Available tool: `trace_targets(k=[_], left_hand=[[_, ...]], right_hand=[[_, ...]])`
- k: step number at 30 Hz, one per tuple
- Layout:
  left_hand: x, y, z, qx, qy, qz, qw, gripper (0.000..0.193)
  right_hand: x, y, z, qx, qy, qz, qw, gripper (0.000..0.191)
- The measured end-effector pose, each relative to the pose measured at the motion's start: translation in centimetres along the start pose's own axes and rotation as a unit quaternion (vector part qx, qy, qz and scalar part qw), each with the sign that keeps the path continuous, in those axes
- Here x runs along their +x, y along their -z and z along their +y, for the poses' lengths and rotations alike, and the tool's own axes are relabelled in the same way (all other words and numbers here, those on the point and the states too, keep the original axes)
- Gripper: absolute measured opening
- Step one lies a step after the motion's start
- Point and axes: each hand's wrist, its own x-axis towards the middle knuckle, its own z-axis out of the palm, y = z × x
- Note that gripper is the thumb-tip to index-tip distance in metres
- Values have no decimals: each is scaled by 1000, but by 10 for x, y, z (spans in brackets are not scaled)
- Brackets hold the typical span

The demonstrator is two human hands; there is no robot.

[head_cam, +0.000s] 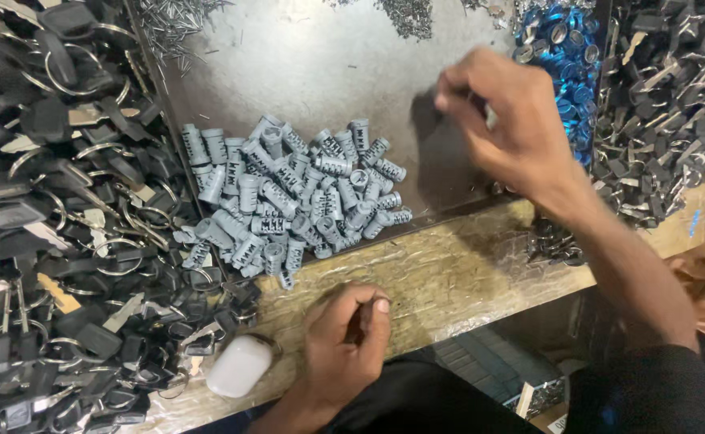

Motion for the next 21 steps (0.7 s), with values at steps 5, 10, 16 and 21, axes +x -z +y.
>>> trace_targets(k=[5, 10, 16, 21], left_hand=[[1, 8, 11, -236, 137, -32, 962, 9], [-4, 1, 24, -227, 97, -104, 964, 10], [-13, -8, 24, -151, 61, -82, 983, 8], [-20, -11, 24, -43, -22, -59, 997, 5]], right_hand=[[-101, -7, -70, 438, -200, -35, 876, 11], [-156, -39, -85, 466, -216, -34, 858, 12], [-172, -55, -93, 563, -273, 43, 779, 11], [-184, -63, -86, 620, -305, 46, 721, 14]])
